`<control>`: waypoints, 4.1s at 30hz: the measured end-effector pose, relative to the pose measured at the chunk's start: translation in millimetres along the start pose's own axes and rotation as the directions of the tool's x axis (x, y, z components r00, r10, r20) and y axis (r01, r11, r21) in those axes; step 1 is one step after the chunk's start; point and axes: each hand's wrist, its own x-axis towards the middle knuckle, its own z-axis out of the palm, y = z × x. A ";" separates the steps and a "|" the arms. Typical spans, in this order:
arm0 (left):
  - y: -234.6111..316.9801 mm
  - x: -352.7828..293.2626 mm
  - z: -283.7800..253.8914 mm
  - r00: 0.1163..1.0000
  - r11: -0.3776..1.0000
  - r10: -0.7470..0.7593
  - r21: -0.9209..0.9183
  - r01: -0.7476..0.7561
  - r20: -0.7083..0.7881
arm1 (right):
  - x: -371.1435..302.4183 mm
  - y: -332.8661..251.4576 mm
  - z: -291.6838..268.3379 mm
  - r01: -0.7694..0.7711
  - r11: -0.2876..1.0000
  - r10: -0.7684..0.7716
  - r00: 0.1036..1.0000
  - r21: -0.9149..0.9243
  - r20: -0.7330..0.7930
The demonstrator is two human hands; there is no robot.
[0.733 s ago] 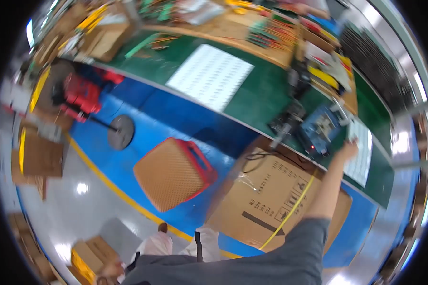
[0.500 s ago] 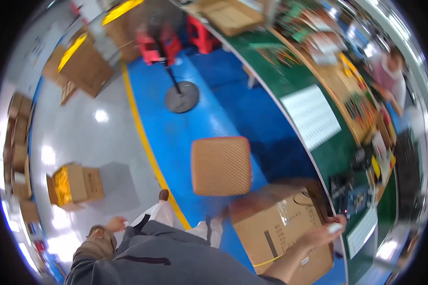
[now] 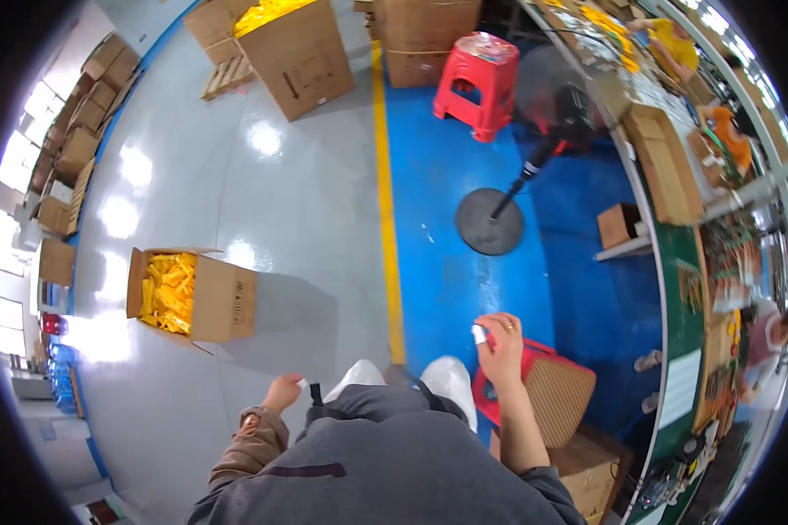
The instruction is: Assembling electronic components into yellow flashlight housings.
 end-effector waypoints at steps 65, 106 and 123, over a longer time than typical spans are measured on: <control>1087.0 1091.3 -353.7 0.216 0.098 0.805 0.235 -0.967 0.553 | 760.8 188.5 342.1 -0.643 -0.404 0.891 -0.438 0.651 0.120; 1294.7 928.7 -120.2 0.137 -0.021 0.563 0.180 -0.983 0.815 | 705.4 261.6 443.1 -0.598 -0.257 0.888 -0.455 0.759 -0.057; 1354.4 933.6 -129.9 0.100 -0.178 0.464 0.204 -0.963 0.880 | 743.2 350.9 313.7 0.278 -0.360 0.653 -0.606 0.891 0.453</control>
